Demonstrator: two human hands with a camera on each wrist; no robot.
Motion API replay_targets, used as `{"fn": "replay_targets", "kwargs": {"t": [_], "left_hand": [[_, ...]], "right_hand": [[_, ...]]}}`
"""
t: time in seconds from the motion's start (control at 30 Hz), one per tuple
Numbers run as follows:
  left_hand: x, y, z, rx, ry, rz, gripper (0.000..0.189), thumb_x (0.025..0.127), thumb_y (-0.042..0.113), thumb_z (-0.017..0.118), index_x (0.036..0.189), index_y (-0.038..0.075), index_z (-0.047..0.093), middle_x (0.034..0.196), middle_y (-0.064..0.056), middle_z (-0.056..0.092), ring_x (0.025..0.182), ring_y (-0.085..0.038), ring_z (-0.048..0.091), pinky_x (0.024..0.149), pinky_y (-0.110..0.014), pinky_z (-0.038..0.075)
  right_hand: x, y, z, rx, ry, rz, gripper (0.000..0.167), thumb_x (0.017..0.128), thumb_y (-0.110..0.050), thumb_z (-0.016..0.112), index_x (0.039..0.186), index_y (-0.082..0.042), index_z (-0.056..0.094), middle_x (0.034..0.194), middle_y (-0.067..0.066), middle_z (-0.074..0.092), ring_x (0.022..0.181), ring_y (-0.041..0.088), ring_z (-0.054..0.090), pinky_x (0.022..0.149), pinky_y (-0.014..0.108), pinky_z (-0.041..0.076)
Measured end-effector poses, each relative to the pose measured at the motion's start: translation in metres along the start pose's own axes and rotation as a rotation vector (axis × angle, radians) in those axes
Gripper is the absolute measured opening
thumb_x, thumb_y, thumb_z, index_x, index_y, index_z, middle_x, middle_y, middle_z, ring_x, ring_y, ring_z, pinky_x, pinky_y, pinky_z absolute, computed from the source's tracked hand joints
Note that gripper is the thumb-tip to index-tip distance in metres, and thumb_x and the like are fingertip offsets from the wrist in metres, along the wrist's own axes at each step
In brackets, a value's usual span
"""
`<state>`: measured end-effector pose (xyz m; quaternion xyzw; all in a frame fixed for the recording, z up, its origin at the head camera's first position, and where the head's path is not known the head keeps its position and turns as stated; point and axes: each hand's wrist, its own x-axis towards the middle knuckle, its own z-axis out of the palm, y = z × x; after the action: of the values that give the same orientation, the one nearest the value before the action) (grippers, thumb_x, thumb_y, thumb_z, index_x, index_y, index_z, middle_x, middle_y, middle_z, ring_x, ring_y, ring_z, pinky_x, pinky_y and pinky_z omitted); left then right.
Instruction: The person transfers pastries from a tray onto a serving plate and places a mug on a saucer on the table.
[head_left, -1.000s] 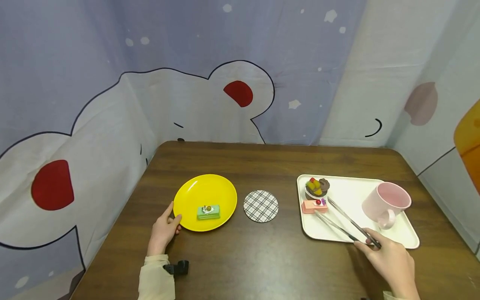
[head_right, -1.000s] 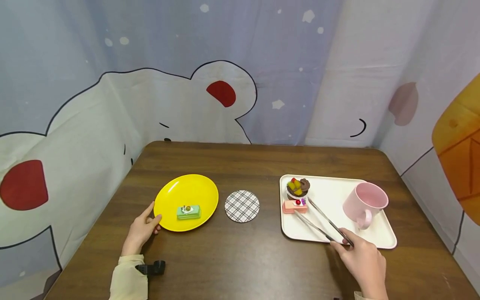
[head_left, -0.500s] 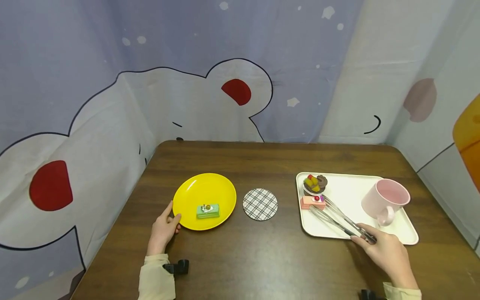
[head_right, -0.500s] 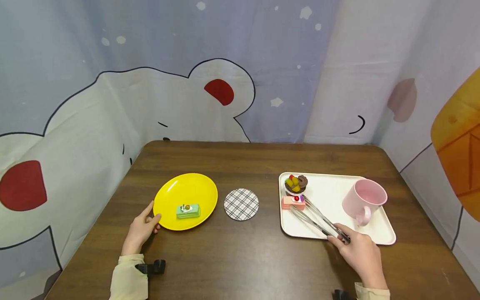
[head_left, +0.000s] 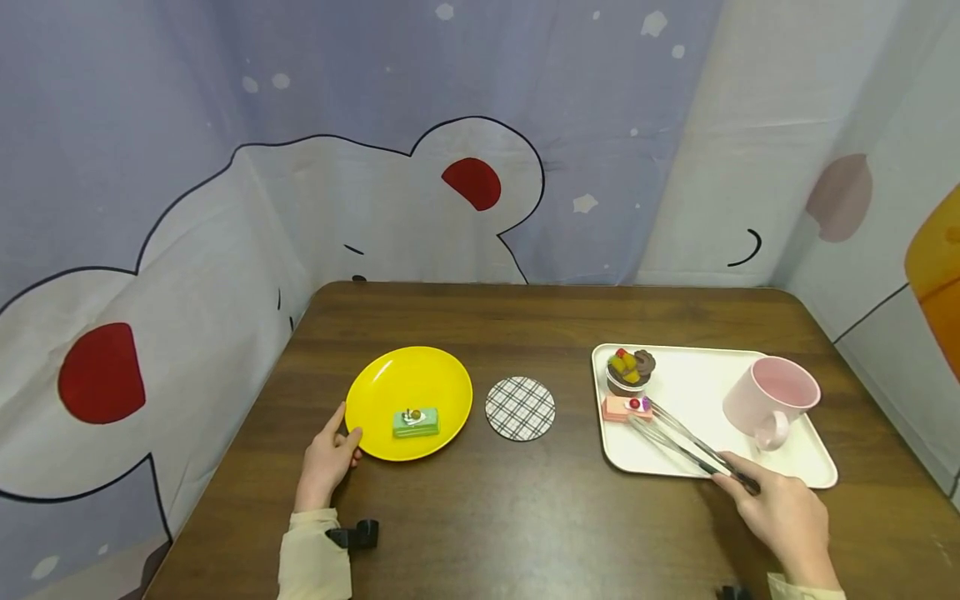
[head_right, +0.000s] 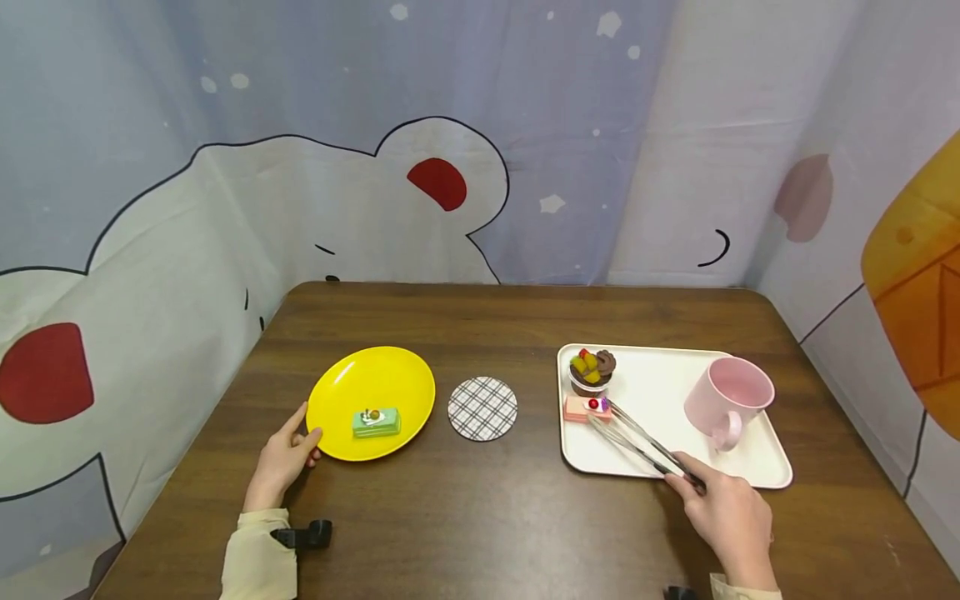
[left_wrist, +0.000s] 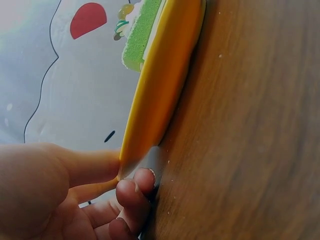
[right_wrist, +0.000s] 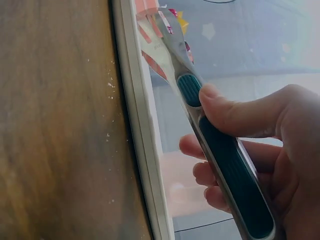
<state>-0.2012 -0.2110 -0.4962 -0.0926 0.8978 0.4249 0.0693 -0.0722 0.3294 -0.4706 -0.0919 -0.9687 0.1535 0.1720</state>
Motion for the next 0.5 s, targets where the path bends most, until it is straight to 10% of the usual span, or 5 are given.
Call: {"fn": "replay_targets", "kwargs": {"t": [0.5], "left_hand": [[0.000, 0.001, 0.000, 0.004, 0.007, -0.003, 0.064, 0.100, 0.021, 0.050, 0.154, 0.005, 0.022, 0.069, -0.004, 0.060, 0.060, -0.011, 0.054, 0.066, -0.026, 0.040]], "right_hand": [[-0.001, -0.027, -0.002, 0.074, 0.219, -0.110, 0.028, 0.073, -0.023, 0.080, 0.099, -0.013, 0.078, 0.039, 0.007, 0.045, 0.040, 0.023, 0.038, 0.041, 0.035, 0.028]]}}
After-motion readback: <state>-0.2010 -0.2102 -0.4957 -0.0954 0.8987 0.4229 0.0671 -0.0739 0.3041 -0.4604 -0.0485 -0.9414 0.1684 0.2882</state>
